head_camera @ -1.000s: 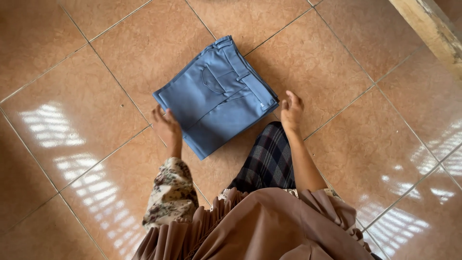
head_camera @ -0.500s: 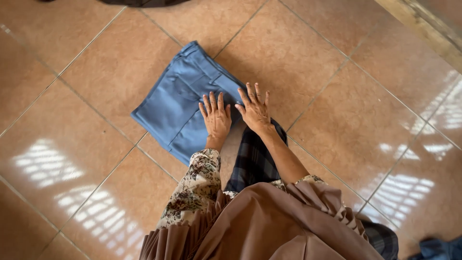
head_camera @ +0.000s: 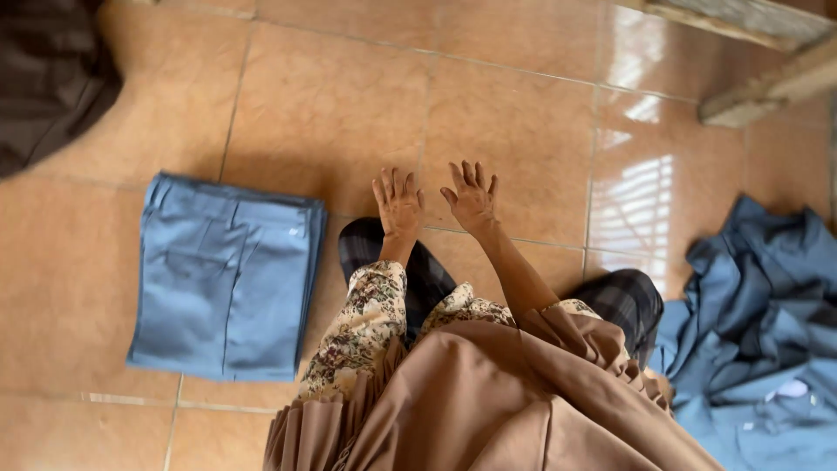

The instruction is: Folding blue trousers into neat rectangular stacks on the floor of a sewing factory.

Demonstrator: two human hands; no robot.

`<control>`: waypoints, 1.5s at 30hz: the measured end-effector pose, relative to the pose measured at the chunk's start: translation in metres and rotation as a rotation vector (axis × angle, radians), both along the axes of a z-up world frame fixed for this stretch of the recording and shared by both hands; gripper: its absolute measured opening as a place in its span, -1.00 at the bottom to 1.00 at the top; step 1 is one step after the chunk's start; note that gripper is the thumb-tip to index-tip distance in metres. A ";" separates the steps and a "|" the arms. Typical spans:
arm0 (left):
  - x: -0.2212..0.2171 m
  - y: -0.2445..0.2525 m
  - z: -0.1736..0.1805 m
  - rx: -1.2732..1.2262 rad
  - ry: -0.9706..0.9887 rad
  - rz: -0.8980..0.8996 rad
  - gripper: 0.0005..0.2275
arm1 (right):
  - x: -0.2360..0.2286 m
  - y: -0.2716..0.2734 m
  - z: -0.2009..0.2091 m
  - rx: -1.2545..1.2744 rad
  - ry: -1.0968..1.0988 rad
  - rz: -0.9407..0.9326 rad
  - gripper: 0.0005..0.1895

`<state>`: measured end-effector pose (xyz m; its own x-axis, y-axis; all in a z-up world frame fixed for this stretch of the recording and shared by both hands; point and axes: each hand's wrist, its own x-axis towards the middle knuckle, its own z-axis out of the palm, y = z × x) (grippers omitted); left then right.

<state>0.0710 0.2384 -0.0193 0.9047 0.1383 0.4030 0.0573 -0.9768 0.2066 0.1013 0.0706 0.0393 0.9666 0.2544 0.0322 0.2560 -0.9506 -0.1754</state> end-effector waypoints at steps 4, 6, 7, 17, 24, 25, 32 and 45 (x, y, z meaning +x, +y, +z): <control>0.011 -0.032 0.012 -0.066 0.197 -0.083 -0.58 | 0.001 -0.038 -0.008 0.006 -0.002 -0.101 -0.32; 0.015 -0.047 0.010 -0.120 0.348 -0.136 -0.57 | 0.001 -0.056 -0.013 0.009 0.001 -0.139 -0.32; 0.020 -0.054 -0.003 -0.068 0.325 -0.147 -0.57 | 0.002 -0.064 -0.017 0.006 0.031 -0.169 -0.33; 0.026 -0.177 0.008 -0.103 0.562 -0.412 -0.53 | -0.031 -0.194 0.022 -0.075 0.217 -0.519 -0.38; 0.013 -0.282 0.009 0.017 0.513 -0.704 -0.56 | -0.083 -0.281 0.052 0.021 0.272 -0.730 -0.39; 0.010 -0.302 0.014 0.052 0.473 -0.744 -0.56 | -0.090 -0.297 0.051 0.022 0.273 -0.762 -0.39; -0.048 -0.430 0.069 0.088 0.324 -1.133 -0.61 | -0.174 -0.408 0.037 0.075 0.200 -1.035 -0.36; -0.140 -0.595 0.057 0.190 0.327 -1.468 -0.56 | -0.327 -0.565 0.042 -0.219 -0.203 -1.649 0.03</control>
<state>-0.0687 -0.3564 0.0375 0.2410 -0.9680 0.0705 -0.9446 -0.2173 0.2458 -0.2254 -0.4945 0.0809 0.1709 -0.9431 0.2852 -0.9726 -0.2077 -0.1040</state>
